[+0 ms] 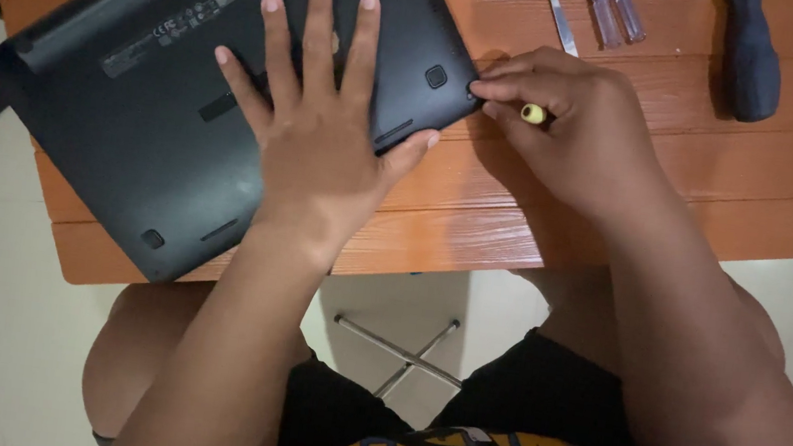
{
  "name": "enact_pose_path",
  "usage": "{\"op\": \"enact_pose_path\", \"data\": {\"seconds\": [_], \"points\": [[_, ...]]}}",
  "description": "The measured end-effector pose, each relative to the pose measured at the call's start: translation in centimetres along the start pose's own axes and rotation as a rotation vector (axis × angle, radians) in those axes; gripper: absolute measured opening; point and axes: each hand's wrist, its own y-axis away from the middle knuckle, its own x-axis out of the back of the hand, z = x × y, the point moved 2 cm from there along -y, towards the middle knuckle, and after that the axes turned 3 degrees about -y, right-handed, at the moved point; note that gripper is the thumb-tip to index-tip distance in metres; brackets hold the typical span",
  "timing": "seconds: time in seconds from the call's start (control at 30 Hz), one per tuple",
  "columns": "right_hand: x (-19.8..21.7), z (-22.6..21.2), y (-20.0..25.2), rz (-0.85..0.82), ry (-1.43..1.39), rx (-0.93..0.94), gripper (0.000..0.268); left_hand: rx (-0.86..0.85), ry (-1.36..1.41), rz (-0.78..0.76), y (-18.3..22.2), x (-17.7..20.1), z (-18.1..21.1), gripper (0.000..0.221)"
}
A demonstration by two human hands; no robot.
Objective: The person is reassembling a laptop by flipping it over and screwing the bottom cover back onto the main body using a small screwdriver.
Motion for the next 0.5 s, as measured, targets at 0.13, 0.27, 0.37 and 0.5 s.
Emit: {"op": "enact_pose_path", "data": {"seconds": [0.13, 0.27, 0.37, 0.5], "points": [[1.9, -2.9, 0.2, 0.111, -0.049, -0.124, 0.031, 0.008, 0.027, -0.060, -0.1, 0.3, 0.0, 0.116], [4.5, 1.0, 2.2, 0.372, -0.175, -0.053, 0.036, 0.006, 0.011, -0.086, 0.0, 0.3, 0.1, 0.112], [4.6, 0.9, 2.5, 0.496, -0.066, -0.105, 0.066, 0.001, -0.027, -0.063, 0.0, 0.2, 0.2, 0.115], [3.1, 1.4, 1.9, 0.425, -0.300, -0.053, 0.049, 0.003, -0.036, -0.035, 0.0, 0.0, 0.2, 0.116]]}}
